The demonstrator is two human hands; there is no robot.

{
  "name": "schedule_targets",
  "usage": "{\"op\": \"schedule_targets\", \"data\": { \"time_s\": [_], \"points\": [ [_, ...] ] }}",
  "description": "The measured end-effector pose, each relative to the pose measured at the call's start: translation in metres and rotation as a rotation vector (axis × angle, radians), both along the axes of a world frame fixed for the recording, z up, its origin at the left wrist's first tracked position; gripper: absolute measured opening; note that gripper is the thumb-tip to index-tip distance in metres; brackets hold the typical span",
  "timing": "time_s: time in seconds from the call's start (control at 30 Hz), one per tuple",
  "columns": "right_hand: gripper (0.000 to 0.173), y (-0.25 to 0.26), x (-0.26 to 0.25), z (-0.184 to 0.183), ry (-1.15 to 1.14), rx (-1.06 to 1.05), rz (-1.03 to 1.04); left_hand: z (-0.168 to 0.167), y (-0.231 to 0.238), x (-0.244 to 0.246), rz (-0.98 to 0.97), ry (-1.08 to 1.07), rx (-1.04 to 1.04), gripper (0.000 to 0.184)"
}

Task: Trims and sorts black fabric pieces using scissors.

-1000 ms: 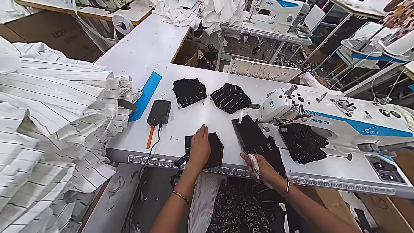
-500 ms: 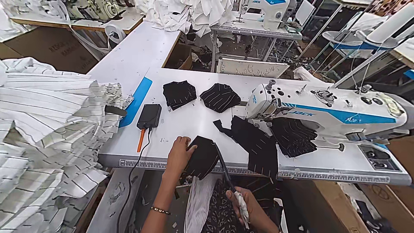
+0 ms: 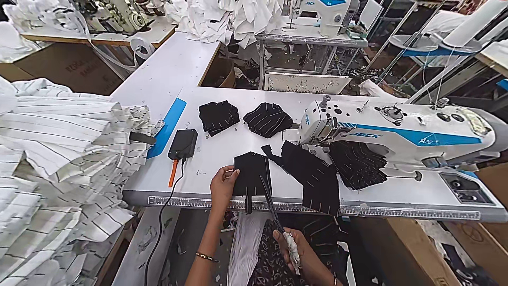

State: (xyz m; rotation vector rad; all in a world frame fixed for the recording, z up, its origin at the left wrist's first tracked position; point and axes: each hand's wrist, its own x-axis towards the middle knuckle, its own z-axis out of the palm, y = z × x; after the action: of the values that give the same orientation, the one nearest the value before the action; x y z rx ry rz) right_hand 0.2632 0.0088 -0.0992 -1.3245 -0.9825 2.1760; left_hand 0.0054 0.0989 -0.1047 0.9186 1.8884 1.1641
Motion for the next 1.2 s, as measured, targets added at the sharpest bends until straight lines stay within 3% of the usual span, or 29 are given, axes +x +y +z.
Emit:
{"op": "schedule_targets", "data": {
  "time_s": [0.1,0.2,0.3,0.37,0.47,0.63,0.9,1.2],
  "points": [
    [0.029,-0.001,0.003,-0.006,0.014,-0.006,0.003,0.001,-0.014,-0.007,-0.06,-0.075,-0.024,0.019],
    [0.028,0.0,0.003,-0.003,0.021,0.007,-0.005,0.009,-0.023,-0.009,-0.093,-0.195,-0.049,0.022],
    [0.027,0.001,0.007,-0.003,0.076,0.056,0.051,0.014,-0.026,-0.002,0.044,-0.556,0.026,0.02],
    [0.037,0.001,0.015,-0.006,0.148,0.061,0.122,0.015,-0.028,0.003,0.141,-0.78,0.059,0.021],
    [0.042,0.0,0.027,-0.012,0.189,0.043,0.214,0.012,-0.03,0.012,0.231,-0.888,0.095,0.022],
    [0.043,-0.007,0.035,-0.019,0.149,0.069,0.342,0.009,-0.038,0.036,0.266,-0.704,0.144,0.022],
    [0.032,0.004,0.018,-0.012,-0.005,0.114,0.374,0.002,-0.051,0.061,0.245,-0.475,0.226,0.028],
    [0.046,0.001,0.015,-0.019,-0.105,0.197,0.47,-0.012,-0.057,0.076,0.25,-0.347,0.339,0.034]
  ]
}}
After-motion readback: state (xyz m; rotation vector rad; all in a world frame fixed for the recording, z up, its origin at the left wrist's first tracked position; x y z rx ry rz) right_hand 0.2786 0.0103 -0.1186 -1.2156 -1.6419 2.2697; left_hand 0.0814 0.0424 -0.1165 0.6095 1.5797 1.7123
